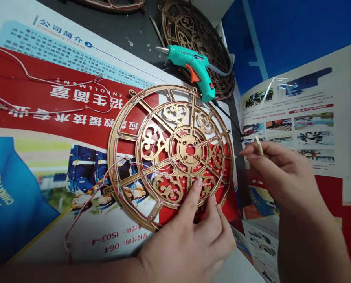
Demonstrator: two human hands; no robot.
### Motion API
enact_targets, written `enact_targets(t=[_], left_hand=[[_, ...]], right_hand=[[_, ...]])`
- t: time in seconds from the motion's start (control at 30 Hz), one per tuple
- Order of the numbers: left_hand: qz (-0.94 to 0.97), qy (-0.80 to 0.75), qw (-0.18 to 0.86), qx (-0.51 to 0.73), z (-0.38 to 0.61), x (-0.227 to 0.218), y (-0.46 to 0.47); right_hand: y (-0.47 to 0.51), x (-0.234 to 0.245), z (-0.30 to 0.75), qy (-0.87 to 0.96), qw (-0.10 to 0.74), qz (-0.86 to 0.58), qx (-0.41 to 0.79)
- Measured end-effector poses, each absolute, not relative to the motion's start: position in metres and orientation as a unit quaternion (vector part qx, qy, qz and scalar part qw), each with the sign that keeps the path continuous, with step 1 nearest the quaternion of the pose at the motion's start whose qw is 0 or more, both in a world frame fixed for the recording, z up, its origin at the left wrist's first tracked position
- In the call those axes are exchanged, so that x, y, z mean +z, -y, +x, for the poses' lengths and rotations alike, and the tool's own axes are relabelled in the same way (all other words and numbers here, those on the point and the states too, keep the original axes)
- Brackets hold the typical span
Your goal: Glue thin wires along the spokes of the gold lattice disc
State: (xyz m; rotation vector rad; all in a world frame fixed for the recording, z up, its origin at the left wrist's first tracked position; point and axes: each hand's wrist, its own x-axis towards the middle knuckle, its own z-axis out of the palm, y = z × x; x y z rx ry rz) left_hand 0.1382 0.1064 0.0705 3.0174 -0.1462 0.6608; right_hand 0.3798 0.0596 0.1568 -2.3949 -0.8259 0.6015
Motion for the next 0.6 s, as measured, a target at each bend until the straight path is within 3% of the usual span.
enact_targets(t=[0.37,0.6], left_hand=[[0.979,0.039,0.035,0.199,0.138,0.068,-0.102],[0.977,0.023,0.064,0.203,0.136,0.066,-0.096]], right_hand=[[-0.07,0.177,0.376,0.332,0.31,-0.882,0.128],[-0.054,0.161,0.372,0.43,0.209,-0.86,0.18]])
